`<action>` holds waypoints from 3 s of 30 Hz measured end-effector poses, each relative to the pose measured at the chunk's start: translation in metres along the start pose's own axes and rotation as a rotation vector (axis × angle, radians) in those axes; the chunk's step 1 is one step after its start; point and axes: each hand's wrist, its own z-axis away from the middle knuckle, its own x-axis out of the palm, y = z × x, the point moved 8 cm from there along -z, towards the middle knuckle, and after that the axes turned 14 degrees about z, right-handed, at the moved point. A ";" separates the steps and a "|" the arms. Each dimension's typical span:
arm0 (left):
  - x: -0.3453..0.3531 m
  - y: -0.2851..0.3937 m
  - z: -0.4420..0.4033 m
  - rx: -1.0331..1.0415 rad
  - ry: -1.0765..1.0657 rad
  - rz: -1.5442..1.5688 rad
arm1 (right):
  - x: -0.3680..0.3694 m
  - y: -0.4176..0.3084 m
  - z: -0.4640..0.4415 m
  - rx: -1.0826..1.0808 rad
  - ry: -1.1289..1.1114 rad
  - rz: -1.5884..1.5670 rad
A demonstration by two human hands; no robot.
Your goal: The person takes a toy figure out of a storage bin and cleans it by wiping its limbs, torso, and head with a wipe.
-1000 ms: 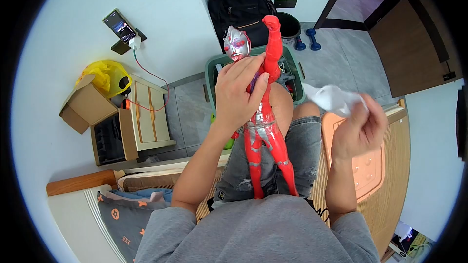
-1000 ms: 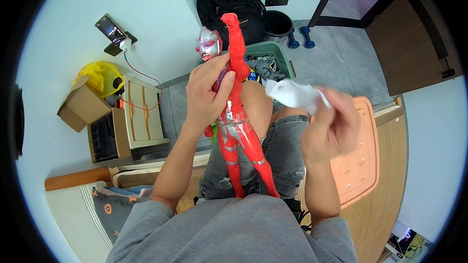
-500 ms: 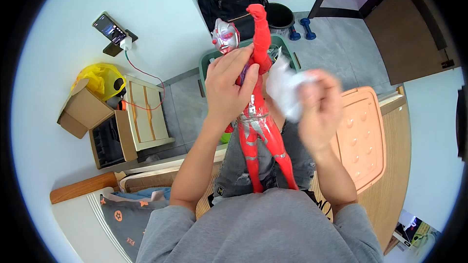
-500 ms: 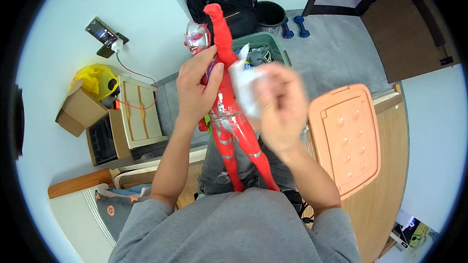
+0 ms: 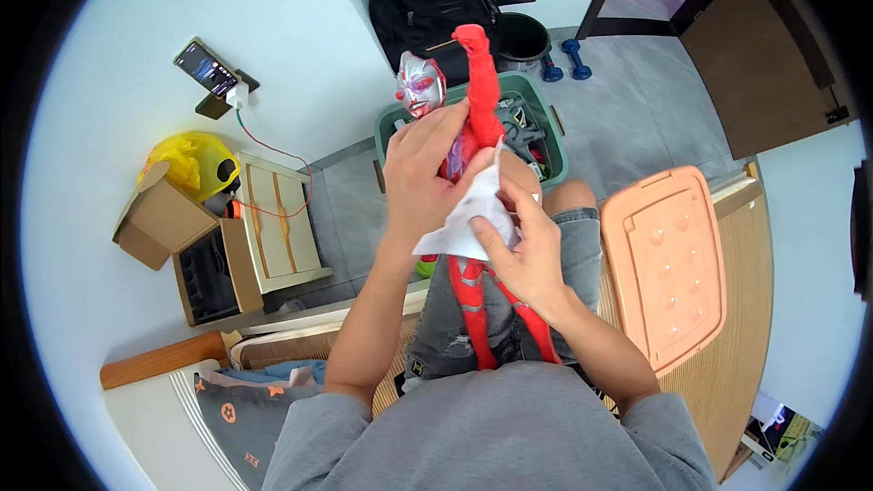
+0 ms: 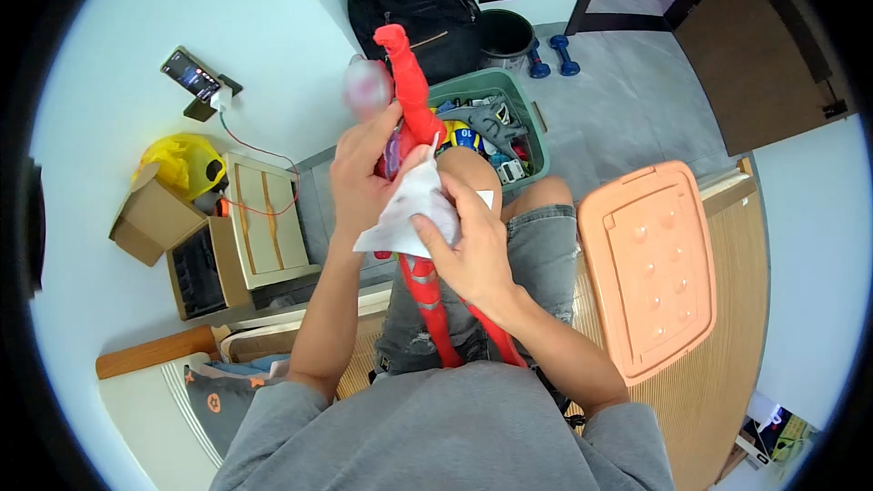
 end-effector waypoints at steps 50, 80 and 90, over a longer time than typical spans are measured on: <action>-0.010 -0.019 0.009 -0.168 0.158 0.978 | -0.007 -0.028 -0.052 -0.093 0.117 -0.265; 0.002 -0.010 0.011 -0.263 0.147 0.920 | -0.014 -0.025 -0.081 0.050 0.007 -0.505; 0.003 -0.008 0.009 -0.201 0.173 0.859 | -0.010 -0.035 -0.081 -0.043 -0.004 -0.585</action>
